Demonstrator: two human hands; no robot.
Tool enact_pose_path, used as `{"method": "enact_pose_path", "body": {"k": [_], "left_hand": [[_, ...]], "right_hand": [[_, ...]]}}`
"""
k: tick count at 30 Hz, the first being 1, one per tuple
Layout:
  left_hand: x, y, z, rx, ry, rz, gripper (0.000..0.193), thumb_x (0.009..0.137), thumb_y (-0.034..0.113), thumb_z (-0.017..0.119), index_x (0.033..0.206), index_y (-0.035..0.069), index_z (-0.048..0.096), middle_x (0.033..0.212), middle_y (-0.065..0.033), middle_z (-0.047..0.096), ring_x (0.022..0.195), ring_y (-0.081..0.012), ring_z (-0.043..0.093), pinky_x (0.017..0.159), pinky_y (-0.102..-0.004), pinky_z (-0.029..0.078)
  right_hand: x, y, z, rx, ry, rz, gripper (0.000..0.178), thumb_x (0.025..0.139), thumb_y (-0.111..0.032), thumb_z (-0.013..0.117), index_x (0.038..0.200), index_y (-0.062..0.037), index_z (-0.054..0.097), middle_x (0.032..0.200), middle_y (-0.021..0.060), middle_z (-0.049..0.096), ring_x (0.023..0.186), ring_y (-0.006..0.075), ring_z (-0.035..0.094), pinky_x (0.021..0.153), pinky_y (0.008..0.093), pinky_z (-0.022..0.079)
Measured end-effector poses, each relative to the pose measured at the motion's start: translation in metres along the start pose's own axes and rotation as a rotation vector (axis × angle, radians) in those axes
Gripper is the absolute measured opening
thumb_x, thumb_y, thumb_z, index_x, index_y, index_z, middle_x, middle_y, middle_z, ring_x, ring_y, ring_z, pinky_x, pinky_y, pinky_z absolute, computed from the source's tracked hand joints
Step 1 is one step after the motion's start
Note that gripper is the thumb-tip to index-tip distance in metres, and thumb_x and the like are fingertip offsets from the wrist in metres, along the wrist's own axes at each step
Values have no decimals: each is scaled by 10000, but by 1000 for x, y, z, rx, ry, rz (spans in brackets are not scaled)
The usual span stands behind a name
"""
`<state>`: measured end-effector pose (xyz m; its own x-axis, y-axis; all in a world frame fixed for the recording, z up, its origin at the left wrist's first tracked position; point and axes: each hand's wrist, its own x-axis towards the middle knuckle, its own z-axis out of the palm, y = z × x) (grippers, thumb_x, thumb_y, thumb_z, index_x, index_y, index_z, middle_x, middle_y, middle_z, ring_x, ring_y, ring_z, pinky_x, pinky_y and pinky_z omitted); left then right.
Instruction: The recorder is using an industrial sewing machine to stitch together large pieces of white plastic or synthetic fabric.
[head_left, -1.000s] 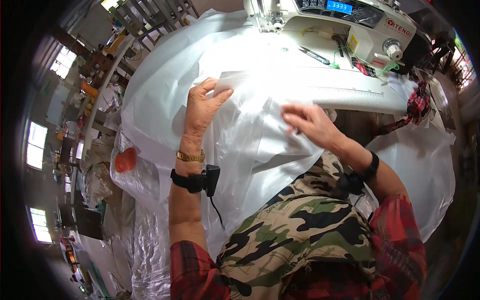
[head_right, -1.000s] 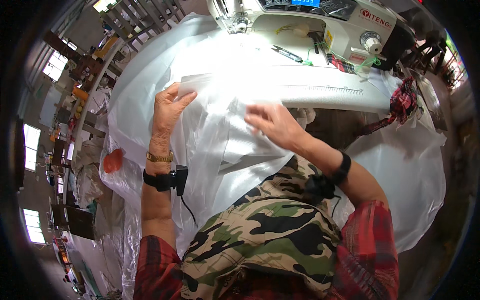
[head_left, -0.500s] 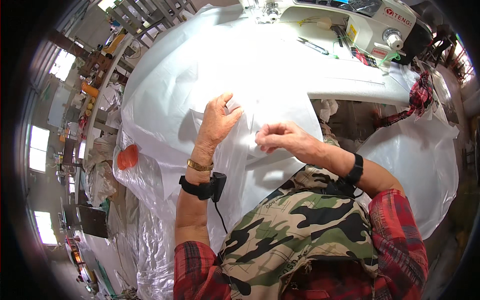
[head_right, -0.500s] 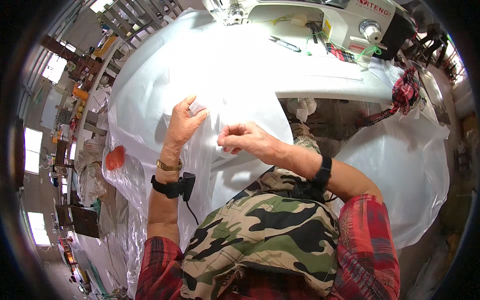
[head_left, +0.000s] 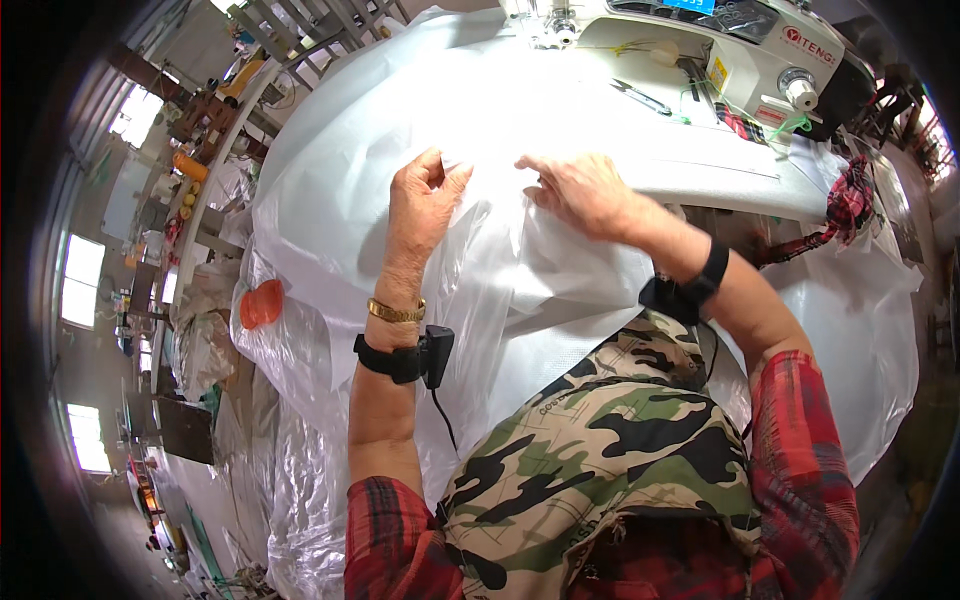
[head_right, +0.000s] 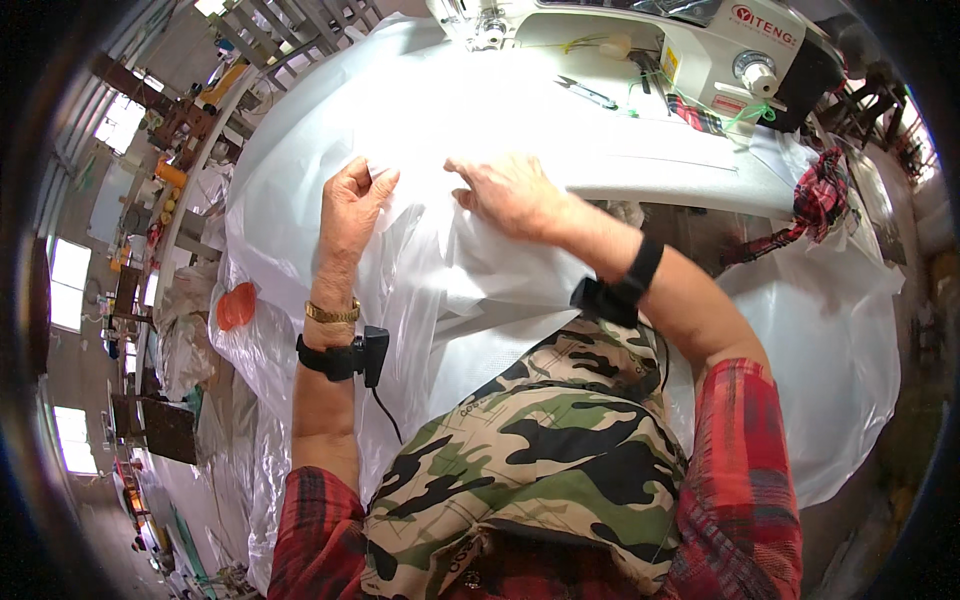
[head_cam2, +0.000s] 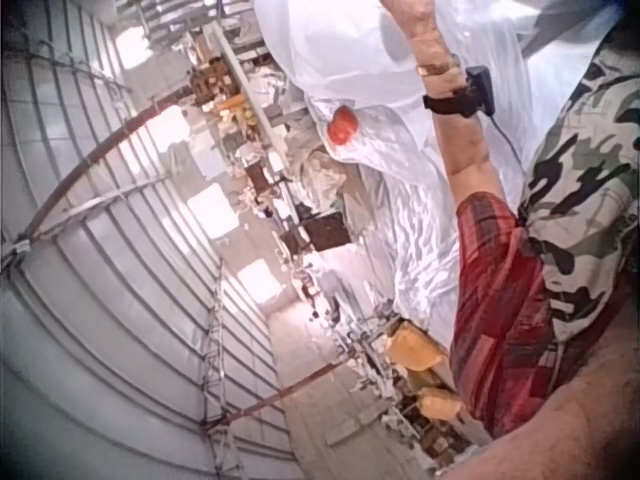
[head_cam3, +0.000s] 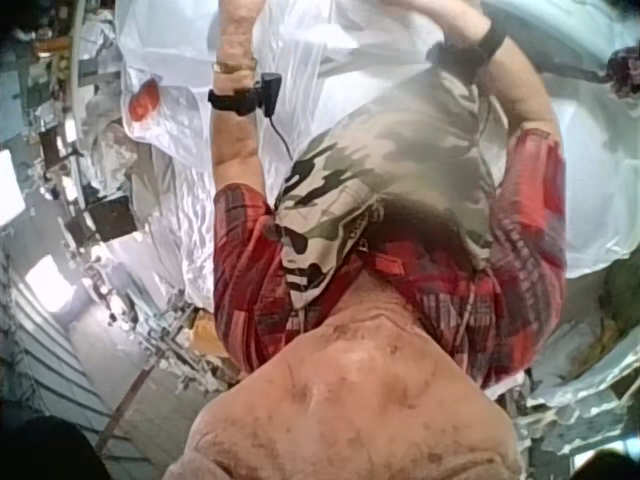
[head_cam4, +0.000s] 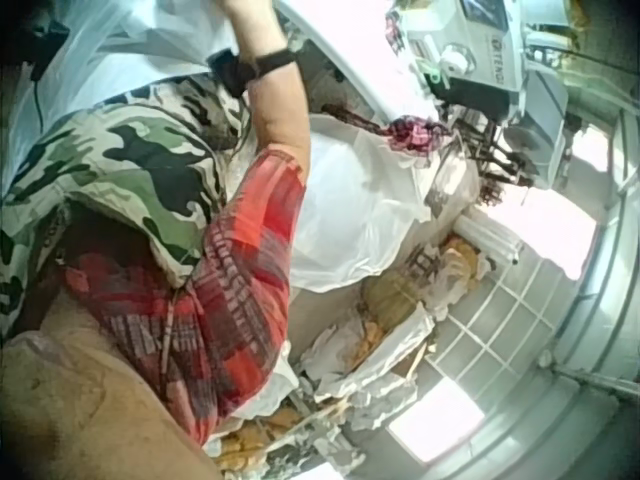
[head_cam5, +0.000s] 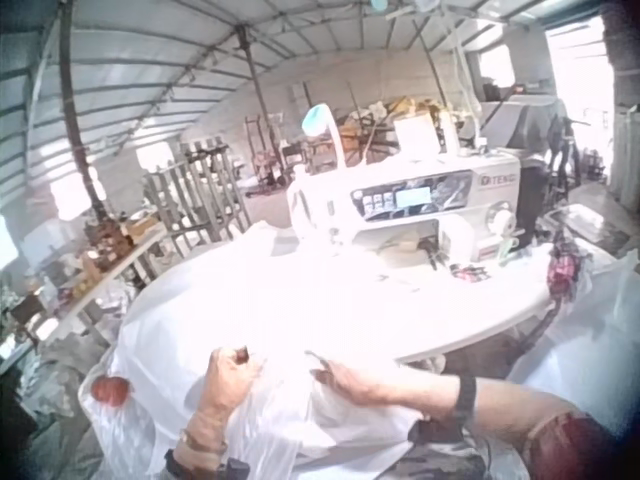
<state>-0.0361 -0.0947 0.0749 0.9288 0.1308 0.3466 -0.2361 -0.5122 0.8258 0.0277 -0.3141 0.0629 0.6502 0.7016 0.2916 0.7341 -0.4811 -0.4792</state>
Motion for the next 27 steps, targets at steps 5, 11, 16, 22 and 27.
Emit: {"method": "enact_pose_path", "body": {"k": [5, 11, 16, 22, 27], "left_hand": [[24, 16, 6, -86, 5, -32, 170, 912, 80, 681, 785, 33, 579, 736, 41, 580, 671, -24, 511, 598, -210, 425], [21, 17, 0, 67, -67, 24, 130, 896, 58, 687, 807, 35, 595, 743, 39, 590, 677, -25, 516, 607, -206, 430], [-1, 10, 6, 25, -264, -22, 108, 900, 52, 680, 826, 27, 605, 734, 54, 574, 682, -22, 512, 617, -204, 440], [-24, 12, 34, -179, -343, -163, 115, 892, 49, 676, 865, 33, 565, 758, 49, 524, 674, -45, 529, 611, -220, 477], [-31, 14, 43, -296, -302, -212, 99, 877, 41, 633, 907, -23, 564, 759, -13, 573, 666, -72, 558, 590, -241, 492]], "right_hand": [[40, 77, 21, 128, 146, -467, 425, 928, -150, 595, 1339, -107, 494, 1157, 186, 608, 1086, 302, 588, 911, 420, 458], [28, 9, -30, 171, -486, 3, 223, 898, -178, 614, 1085, -59, 635, 711, 63, 650, 635, 171, 632, 605, 343, 502], [-10, -32, -31, 268, -672, 45, 133, 885, -178, 655, 848, -50, 653, 594, 44, 632, 549, 163, 630, 558, 332, 500], [-52, -64, -31, 207, -481, -322, 213, 924, -247, 618, 840, -52, 616, 621, 128, 611, 631, 333, 644, 641, 441, 502], [-59, -87, -34, 31, -517, -426, 243, 930, -247, 589, 793, -47, 569, 608, 142, 585, 646, 341, 653, 599, 451, 501]]}}
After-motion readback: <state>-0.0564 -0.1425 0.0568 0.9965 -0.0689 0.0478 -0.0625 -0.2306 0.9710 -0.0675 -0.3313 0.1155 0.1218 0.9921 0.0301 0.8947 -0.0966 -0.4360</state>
